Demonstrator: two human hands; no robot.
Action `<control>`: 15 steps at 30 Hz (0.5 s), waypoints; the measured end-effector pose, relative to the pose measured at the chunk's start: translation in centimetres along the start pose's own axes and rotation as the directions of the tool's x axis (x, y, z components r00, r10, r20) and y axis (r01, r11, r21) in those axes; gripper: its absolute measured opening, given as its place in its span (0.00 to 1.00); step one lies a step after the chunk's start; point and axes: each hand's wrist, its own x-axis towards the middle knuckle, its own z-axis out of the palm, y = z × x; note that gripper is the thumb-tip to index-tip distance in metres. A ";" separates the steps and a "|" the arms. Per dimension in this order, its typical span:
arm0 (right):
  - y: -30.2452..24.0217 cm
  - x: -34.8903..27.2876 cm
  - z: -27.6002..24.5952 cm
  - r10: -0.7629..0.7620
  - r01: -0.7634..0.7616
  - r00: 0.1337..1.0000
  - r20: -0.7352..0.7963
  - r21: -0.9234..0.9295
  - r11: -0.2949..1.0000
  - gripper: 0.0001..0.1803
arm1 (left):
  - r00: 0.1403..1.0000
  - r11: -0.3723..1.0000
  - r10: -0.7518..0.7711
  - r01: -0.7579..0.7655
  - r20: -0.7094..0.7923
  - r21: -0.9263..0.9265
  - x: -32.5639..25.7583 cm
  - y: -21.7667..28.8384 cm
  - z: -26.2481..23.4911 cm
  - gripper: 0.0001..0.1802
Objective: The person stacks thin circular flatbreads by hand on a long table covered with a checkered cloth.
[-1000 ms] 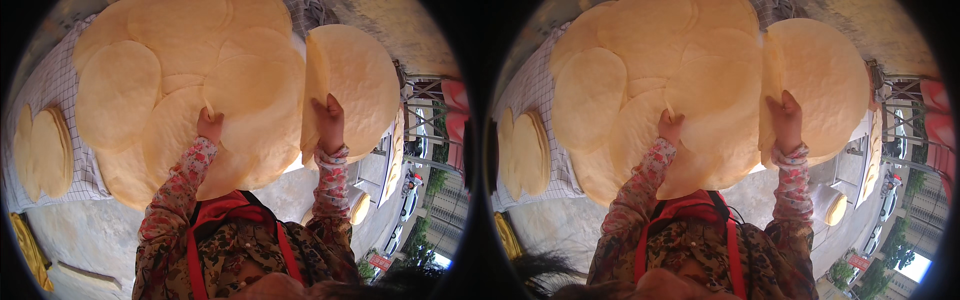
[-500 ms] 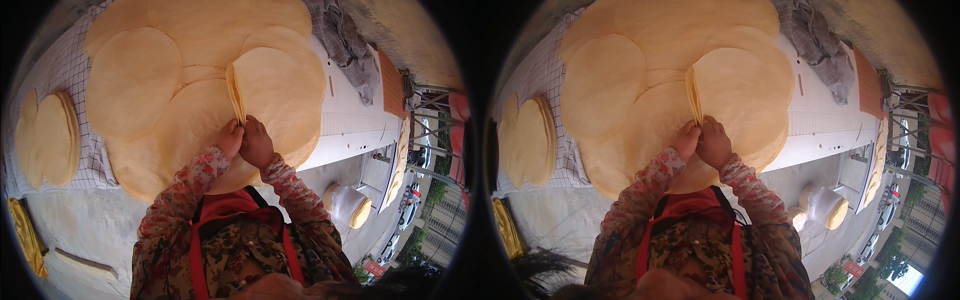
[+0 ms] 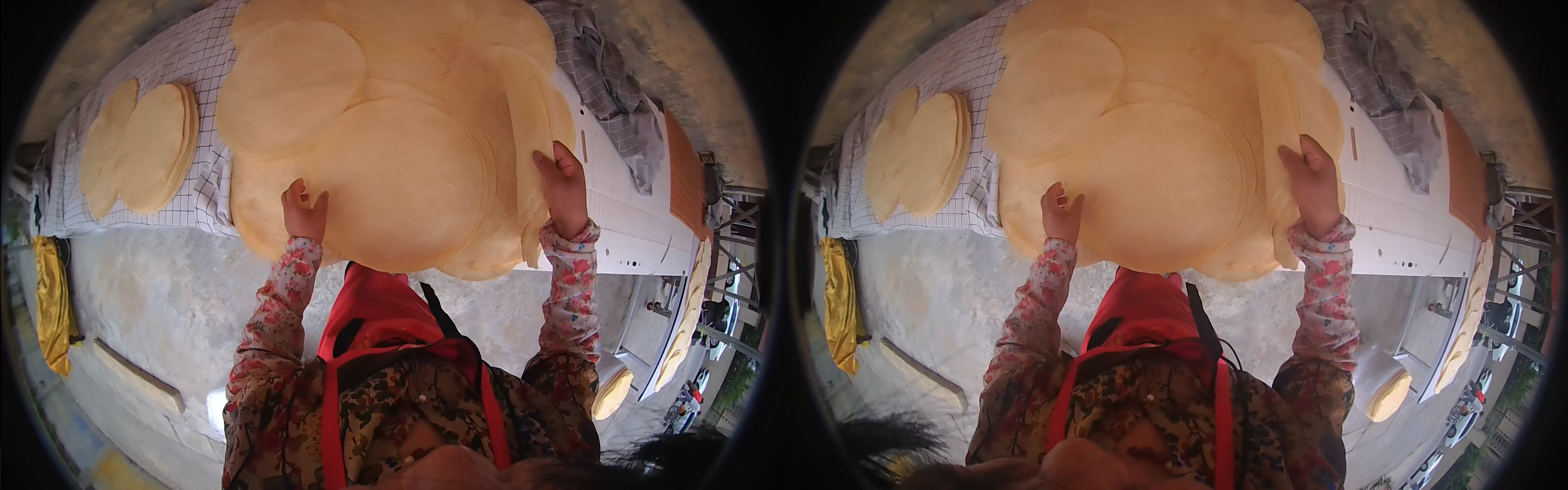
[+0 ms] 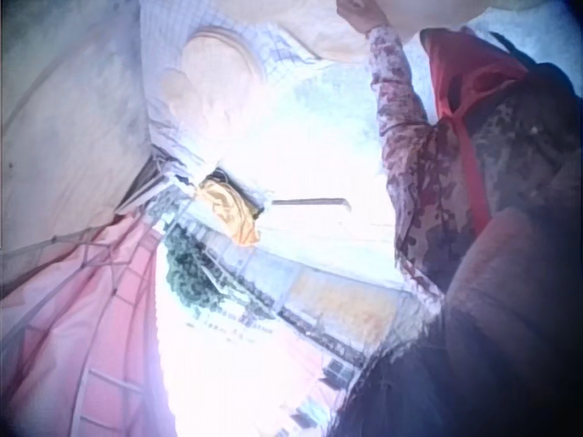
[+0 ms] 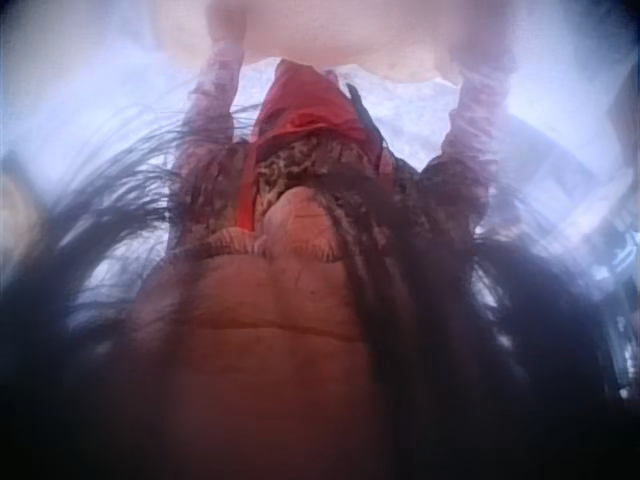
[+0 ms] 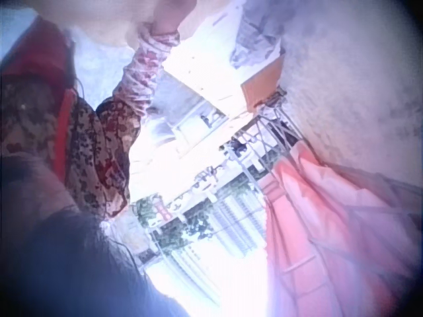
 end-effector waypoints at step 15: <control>7.1 -4.4 25.4 -0.223 0.222 0.974 0.039 -0.346 0.911 0.09 | 0.836 0.937 0.196 -0.005 0.513 -0.350 3.8 3.0 -1.7 0.07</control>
